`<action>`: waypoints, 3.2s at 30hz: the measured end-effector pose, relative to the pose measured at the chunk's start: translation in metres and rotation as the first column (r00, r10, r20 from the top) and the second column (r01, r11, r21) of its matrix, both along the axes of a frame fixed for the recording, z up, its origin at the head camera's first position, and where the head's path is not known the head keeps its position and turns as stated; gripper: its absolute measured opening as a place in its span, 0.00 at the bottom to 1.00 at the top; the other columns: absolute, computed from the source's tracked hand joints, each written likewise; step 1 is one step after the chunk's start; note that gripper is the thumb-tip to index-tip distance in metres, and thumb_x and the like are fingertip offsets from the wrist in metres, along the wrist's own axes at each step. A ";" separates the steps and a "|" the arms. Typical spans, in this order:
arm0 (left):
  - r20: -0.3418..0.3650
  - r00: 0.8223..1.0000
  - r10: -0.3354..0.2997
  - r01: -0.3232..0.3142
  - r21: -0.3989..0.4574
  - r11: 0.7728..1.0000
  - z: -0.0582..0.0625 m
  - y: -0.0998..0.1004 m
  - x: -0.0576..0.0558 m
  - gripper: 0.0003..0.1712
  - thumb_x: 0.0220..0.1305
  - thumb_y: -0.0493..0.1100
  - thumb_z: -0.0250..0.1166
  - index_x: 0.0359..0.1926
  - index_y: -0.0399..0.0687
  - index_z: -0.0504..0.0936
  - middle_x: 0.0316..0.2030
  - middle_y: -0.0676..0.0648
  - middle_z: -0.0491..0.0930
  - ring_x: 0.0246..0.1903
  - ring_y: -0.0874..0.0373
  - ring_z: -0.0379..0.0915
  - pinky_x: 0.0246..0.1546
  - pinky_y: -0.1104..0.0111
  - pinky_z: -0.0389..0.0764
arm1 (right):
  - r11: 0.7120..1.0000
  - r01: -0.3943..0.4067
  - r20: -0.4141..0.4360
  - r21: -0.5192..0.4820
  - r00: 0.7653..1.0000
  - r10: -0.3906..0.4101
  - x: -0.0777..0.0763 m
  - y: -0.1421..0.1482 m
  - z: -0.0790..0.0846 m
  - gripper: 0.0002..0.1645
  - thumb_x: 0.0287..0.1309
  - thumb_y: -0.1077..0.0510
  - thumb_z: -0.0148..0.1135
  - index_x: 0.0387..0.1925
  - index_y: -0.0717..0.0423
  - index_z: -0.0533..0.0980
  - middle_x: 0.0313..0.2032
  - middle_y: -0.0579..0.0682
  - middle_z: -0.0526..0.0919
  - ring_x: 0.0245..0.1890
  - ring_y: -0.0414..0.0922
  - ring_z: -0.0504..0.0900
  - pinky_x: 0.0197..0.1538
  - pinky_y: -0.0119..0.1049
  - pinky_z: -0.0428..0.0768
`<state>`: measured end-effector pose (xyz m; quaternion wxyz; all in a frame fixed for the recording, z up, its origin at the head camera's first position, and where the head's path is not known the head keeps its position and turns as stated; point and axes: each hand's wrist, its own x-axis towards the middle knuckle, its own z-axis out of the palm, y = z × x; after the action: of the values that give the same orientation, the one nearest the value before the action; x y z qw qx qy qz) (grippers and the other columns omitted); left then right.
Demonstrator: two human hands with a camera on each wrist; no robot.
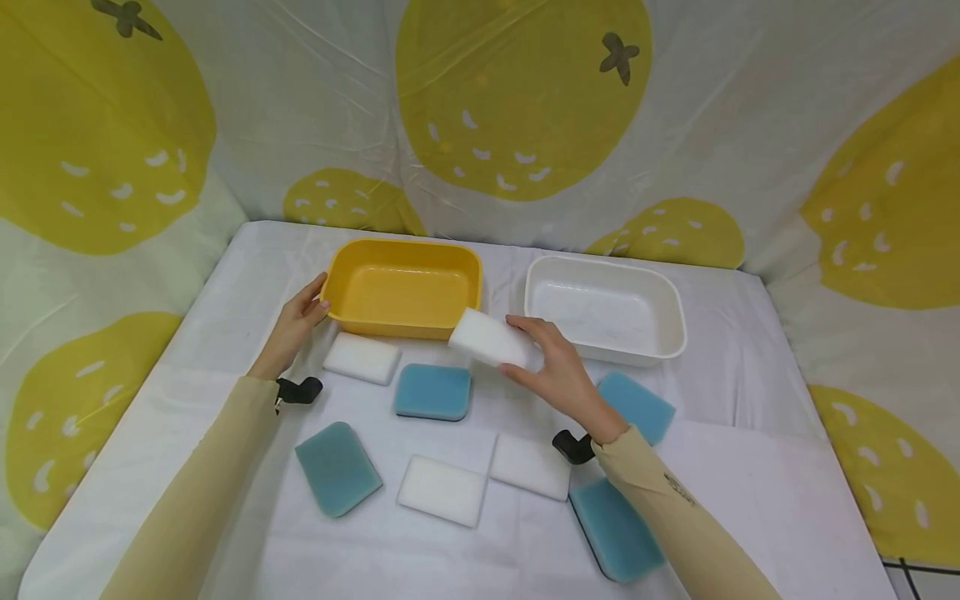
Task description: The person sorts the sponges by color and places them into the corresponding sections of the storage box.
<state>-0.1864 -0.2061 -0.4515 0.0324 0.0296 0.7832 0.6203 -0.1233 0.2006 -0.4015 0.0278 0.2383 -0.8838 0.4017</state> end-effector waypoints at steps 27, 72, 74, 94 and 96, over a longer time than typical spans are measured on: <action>0.029 0.999 -0.019 0.019 0.000 1.000 0.034 0.012 0.015 0.31 0.73 0.32 0.46 0.73 0.32 0.47 0.72 0.36 0.46 0.69 0.41 0.49 0.67 0.57 0.54 | 0.996 -0.064 -0.114 -0.064 0.992 0.057 -0.025 -0.034 0.012 0.41 0.49 0.59 0.74 0.64 0.57 0.68 0.61 0.53 0.71 0.60 0.49 0.68 0.61 0.49 0.69; -0.011 1.000 -0.011 0.011 -0.032 0.999 0.000 0.002 0.003 0.32 0.75 0.39 0.47 0.75 0.43 0.47 0.73 0.43 0.46 0.69 0.44 0.49 0.67 0.59 0.55 | 0.994 -0.102 -0.033 0.031 0.994 0.103 -0.072 -0.075 0.006 0.39 0.53 0.53 0.72 0.65 0.58 0.67 0.61 0.55 0.71 0.57 0.50 0.67 0.61 0.47 0.68; -0.011 1.000 -0.009 0.009 -0.031 0.999 0.000 0.002 0.003 0.32 0.75 0.38 0.47 0.75 0.43 0.48 0.73 0.44 0.46 0.69 0.44 0.49 0.67 0.59 0.55 | 0.994 -0.102 -0.023 0.035 0.994 0.103 -0.075 -0.076 0.005 0.40 0.53 0.53 0.72 0.65 0.58 0.67 0.61 0.56 0.71 0.58 0.51 0.67 0.61 0.47 0.68; 0.001 1.000 -0.004 0.004 -0.064 0.998 0.001 0.002 0.005 0.32 0.75 0.40 0.47 0.75 0.47 0.49 0.74 0.45 0.46 0.70 0.45 0.48 0.68 0.60 0.53 | 0.993 -0.096 0.107 0.065 0.990 0.089 -0.091 -0.084 -0.006 0.39 0.56 0.52 0.69 0.67 0.56 0.66 0.63 0.56 0.68 0.61 0.52 0.65 0.66 0.48 0.63; -0.003 1.000 -0.008 0.007 -0.061 0.998 0.001 0.002 0.005 0.32 0.75 0.39 0.47 0.75 0.46 0.48 0.74 0.45 0.46 0.70 0.44 0.48 0.68 0.59 0.53 | 0.993 -0.102 0.107 0.064 0.990 0.095 -0.093 -0.085 -0.008 0.39 0.56 0.53 0.69 0.67 0.56 0.66 0.63 0.56 0.68 0.62 0.53 0.65 0.66 0.47 0.62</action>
<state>-0.1814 -0.2046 -0.4502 0.0343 0.0325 0.8016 0.5960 -0.2163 0.1155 -0.4092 -0.0461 0.2613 -0.8846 0.3836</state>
